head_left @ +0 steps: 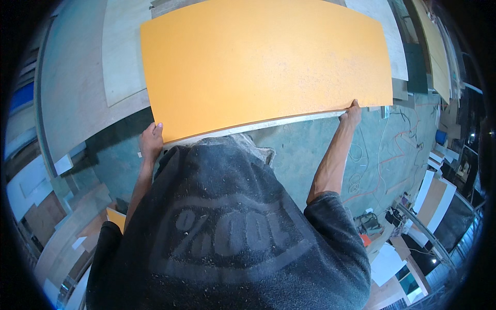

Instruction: The person places an orange laminate sheet onto a base wood panel on a worktable, aligning the edges by hand, repeatedly shifting and smoothing the sheet to ensure exact placement.

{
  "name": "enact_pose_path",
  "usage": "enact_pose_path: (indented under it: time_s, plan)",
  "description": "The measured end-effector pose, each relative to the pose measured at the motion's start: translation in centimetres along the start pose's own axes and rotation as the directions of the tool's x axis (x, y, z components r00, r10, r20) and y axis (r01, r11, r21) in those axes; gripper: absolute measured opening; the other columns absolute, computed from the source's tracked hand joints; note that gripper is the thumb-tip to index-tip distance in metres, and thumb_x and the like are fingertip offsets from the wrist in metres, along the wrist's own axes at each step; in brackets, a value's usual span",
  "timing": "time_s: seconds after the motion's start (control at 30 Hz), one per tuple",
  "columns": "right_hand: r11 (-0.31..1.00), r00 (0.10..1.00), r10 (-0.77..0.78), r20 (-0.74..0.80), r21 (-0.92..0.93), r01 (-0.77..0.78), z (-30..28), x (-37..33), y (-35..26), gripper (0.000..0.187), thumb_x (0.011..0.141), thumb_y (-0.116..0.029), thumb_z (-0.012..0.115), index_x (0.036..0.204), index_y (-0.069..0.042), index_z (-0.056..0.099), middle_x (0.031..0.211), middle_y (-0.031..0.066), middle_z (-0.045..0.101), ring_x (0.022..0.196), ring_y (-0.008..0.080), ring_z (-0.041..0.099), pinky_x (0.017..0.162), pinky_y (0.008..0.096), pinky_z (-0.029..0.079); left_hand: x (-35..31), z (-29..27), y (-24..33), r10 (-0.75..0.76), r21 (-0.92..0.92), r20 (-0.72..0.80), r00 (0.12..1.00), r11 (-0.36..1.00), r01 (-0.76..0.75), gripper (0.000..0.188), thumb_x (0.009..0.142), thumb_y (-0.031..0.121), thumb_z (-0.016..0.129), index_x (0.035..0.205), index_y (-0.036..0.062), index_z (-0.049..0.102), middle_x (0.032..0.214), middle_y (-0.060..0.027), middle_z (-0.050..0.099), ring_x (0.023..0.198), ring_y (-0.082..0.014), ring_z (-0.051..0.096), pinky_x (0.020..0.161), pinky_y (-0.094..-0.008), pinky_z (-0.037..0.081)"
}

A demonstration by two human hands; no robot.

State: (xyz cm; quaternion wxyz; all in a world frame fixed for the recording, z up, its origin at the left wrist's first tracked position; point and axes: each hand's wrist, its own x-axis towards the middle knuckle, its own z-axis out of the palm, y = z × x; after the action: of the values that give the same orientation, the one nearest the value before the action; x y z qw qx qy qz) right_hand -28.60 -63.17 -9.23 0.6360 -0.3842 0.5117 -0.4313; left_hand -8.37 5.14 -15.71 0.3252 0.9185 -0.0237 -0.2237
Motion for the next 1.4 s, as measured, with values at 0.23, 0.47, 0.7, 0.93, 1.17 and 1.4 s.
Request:
enact_pose_path:
  time_s: [0.23,0.47,0.7,0.93,1.17,1.4]
  plan:
    - [0.998,0.993,-0.054,-0.105,-0.031,0.051,1.1,-0.1,1.1,0.029,0.099,-0.007,0.060,0.122,0.010,0.061,0.115,0.0151,0.070,0.099,0.0300,0.071,0.085,0.0470,0.060,0.4,-0.5,-0.8,0.026,0.021,0.000,1.000,0.999,-0.026,0.038,0.104,0.036,0.056,0.101,-0.0001,0.069,0.095,-0.0277,0.070,0.093,-0.0504,0.067,0.076,-0.0533,0.050]
    - [0.889,0.958,-0.270,-0.099,-0.407,0.208,-2.0,0.1,-1.6,0.033,0.097,-0.014,0.064,0.117,0.013,0.063,0.110,0.0190,0.071,0.100,0.0323,0.070,0.084,0.0418,0.058,1.1,-0.7,2.1,0.005,0.132,0.078,0.997,0.991,-0.015,0.039,0.100,0.041,0.064,0.108,0.0046,0.073,0.094,-0.0213,0.074,0.093,-0.0455,0.070,0.082,-0.0534,0.053]
    - [0.046,0.295,-0.349,0.889,-0.298,0.953,6.3,-25.7,7.3,0.055,0.086,-0.034,0.083,0.129,-0.004,0.066,0.131,0.0205,0.067,0.125,0.0386,0.063,0.104,0.0492,0.051,6.8,0.7,11.7,0.376,0.261,-0.298,0.877,0.916,-0.304,0.072,0.092,0.047,0.073,0.149,0.0079,0.054,0.157,-0.0162,0.050,0.146,-0.0375,0.045,0.117,-0.0532,0.039]
    - [-0.434,0.083,0.006,0.997,-0.072,0.898,9.8,-38.2,17.8,0.061,0.095,-0.035,0.067,0.147,-0.005,0.054,0.157,0.0184,0.051,0.145,0.0329,0.049,0.114,0.0556,0.041,10.3,4.2,21.8,0.334,0.381,0.094,0.938,0.858,-0.344,0.095,0.090,0.071,0.065,0.167,0.0329,0.025,0.177,-0.0043,0.009,0.162,-0.0368,0.006,0.110,-0.0877,0.015]
    - [-0.266,-0.051,0.165,0.985,0.094,0.959,10.8,-37.4,17.9,0.081,0.084,-0.048,0.071,0.148,-0.001,0.053,0.160,0.0215,0.046,0.149,0.0450,0.041,0.115,0.0596,0.039,10.7,3.3,22.4,0.228,0.395,0.158,0.961,0.877,-0.274,0.095,0.090,0.067,0.068,0.167,0.0324,0.024,0.177,-0.0037,0.010,0.162,-0.0376,0.006,0.109,-0.0878,0.022]
    - [-0.088,-0.056,0.188,0.981,0.074,0.993,14.3,-35.6,17.9,0.103,0.078,-0.076,0.066,0.147,0.000,0.054,0.159,0.0213,0.047,0.149,0.0454,0.040,0.117,0.0577,0.039,14.8,3.5,22.5,0.240,0.368,0.138,0.961,0.888,-0.275,0.094,0.091,0.065,0.069,0.167,0.0340,0.023,0.177,-0.0031,0.008,0.162,-0.0387,0.006,0.109,-0.0888,0.019]
